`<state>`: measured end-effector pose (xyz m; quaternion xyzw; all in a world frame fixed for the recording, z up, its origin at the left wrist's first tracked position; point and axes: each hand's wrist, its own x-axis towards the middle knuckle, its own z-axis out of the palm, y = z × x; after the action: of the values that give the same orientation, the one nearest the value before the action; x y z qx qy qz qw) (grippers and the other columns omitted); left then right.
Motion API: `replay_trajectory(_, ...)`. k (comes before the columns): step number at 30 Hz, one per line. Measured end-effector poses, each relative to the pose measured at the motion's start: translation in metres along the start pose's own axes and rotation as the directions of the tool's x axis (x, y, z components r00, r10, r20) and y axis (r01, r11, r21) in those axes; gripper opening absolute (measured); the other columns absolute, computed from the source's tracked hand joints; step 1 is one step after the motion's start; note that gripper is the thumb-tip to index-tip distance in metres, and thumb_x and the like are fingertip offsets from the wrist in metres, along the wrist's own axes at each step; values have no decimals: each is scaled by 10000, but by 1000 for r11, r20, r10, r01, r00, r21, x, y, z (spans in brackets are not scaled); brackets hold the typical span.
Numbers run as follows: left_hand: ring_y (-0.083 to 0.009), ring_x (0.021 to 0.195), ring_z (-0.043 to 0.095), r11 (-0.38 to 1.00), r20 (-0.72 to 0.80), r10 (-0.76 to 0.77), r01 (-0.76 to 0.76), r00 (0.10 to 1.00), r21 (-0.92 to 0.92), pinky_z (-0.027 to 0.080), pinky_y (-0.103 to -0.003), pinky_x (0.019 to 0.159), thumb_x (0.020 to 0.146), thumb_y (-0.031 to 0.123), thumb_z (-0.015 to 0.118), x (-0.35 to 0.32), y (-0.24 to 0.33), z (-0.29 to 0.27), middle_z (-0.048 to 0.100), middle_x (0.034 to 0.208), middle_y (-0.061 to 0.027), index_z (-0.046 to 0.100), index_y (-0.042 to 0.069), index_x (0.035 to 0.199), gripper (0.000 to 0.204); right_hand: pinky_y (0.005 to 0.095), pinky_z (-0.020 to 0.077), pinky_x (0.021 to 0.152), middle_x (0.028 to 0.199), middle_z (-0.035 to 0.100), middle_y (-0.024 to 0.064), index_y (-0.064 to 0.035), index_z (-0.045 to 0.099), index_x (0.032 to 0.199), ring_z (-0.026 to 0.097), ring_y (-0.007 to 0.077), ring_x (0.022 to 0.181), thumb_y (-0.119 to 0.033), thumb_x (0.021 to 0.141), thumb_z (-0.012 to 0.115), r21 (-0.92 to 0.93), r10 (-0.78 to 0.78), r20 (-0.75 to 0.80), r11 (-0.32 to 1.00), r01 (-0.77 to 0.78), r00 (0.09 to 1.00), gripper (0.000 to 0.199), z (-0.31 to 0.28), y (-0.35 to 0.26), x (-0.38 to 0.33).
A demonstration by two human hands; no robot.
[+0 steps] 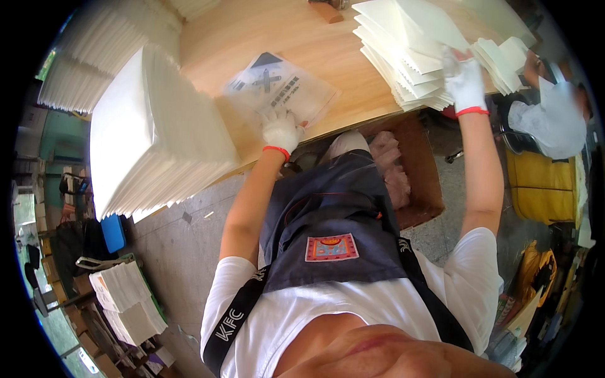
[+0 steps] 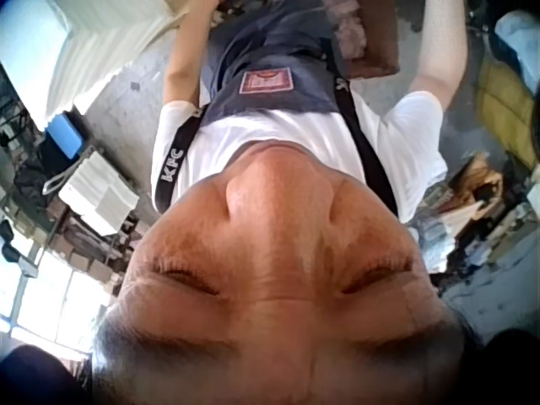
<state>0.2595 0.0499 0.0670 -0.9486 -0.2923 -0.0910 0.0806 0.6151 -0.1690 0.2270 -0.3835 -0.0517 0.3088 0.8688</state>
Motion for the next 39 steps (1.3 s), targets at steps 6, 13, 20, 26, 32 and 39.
replay_trajectory(6, -316, 1025, 495, 969, 228, -127, 170, 965, -180, 413, -466, 827, 724, 292, 630, 14, -2, -7, 547, 1066, -122, 591, 99, 1006, 344, 261, 509, 599, 973, 591, 144, -9, 469, 1082, 599, 208, 792, -116, 888, 473, -174, -101, -144, 982, 75, 984, 221, -41, -42, 52)
replay_trajectory(13, -307, 1027, 526, 970, 278, -124, 176, 953, -170, 449, -419, 829, 723, 239, 609, 16, -18, -3, 565, 1052, -146, 573, 108, 1041, 345, 231, 483, 523, 911, 598, 89, 15, 497, 1061, 578, 133, 685, -90, 899, 440, -316, -152, 26, 937, 152, 988, 200, -9, -23, -45)
replay_trajectory(20, -306, 920, 602, 949, 400, -134, 233, 907, -211, 481, -416, 751, 802, 252, 545, 31, 7, -20, 611, 1011, -142, 549, 89, 1054, 300, 291, 428, 885, 1069, 566, 118, 42, 465, 1173, 543, 195, 986, -131, 736, 569, -522, 345, 188, 828, -204, 919, 481, -14, 55, -136)
replay_trajectory(26, -271, 1078, 460, 950, 216, -86, 145, 973, -275, 451, -404, 805, 694, 141, 597, 15, -18, 11, 521, 1077, -77, 524, 116, 977, 294, 288, 497, 796, 1098, 567, 143, 53, 433, 1216, 591, 199, 932, -53, 752, 502, -242, 665, 364, 743, -624, 652, 481, -78, 120, -126)
replay_trajectory(32, -253, 1061, 474, 941, 90, -91, 116, 992, -318, 459, -369, 795, 696, 104, 567, -2, -43, 11, 527, 1071, -47, 556, 111, 907, 211, 247, 525, 645, 1056, 597, 127, 17, 463, 1184, 628, 199, 839, -69, 795, 539, -189, 523, 218, 851, -490, 824, 406, -96, 176, -116)
replay_trajectory(39, -261, 738, 544, 632, 111, -222, 230, 969, -740, 453, -343, 691, 735, -13, 482, 0, -58, -2, 567, 886, -74, 586, 90, 985, 290, 213, 447, 381, 916, 609, 70, -84, 515, 1075, 597, 141, 606, -65, 853, 469, 90, 586, 22, 806, -585, 810, 228, -89, 208, -133)
